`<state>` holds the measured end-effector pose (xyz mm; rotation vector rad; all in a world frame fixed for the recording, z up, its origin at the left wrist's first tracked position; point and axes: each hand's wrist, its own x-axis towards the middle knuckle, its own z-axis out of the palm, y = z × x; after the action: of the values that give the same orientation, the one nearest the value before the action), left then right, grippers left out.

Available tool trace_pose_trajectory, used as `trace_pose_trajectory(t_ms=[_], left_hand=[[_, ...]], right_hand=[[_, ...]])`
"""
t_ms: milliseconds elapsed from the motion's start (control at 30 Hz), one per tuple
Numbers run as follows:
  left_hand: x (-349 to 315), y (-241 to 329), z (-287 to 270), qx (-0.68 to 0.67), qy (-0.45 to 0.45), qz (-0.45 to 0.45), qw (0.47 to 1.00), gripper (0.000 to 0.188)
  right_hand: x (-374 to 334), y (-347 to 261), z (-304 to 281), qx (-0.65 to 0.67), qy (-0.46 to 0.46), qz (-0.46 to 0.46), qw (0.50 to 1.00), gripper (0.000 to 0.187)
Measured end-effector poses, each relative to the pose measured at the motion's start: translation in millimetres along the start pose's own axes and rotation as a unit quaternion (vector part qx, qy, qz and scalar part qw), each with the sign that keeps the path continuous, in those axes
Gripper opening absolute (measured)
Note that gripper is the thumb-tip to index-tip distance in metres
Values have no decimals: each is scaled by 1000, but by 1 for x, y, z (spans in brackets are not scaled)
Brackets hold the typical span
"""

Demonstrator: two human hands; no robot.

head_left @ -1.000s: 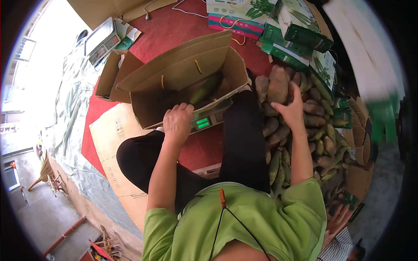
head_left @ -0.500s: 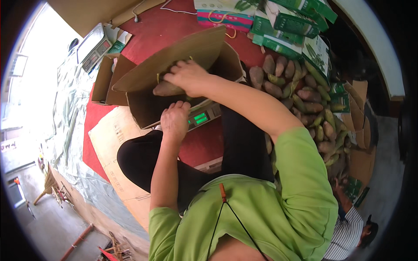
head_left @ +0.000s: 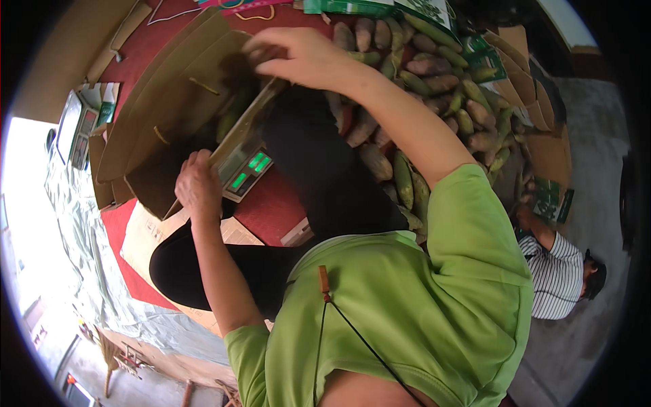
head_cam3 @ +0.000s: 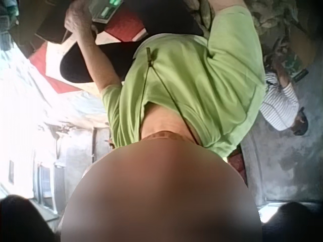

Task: Manually picking up large produce from a pile on the floor and placing it into cardboard boxes on a scale for weighing and packaging.

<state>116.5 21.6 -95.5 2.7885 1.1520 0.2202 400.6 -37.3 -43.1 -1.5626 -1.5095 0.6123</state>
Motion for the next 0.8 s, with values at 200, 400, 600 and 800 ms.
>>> trace_pose_trajectory(t_ms=[200,400,600,800], left_hand=[[2,6,-1,8,-14,-42,999,16],[1,3,3,15,-31,-47,998,21],[4,5,3,27,-61,-76,995,21],[1,2,5,13,-37,-80,996,21]], right_hand=[[-149,90,-51,-23,95,218,971,31],[-323,161,-43,-213,35,417,883,32],[-428,169,-23,-250,15,568,784,36],[-434,172,-9,-231,-26,642,730,39]])
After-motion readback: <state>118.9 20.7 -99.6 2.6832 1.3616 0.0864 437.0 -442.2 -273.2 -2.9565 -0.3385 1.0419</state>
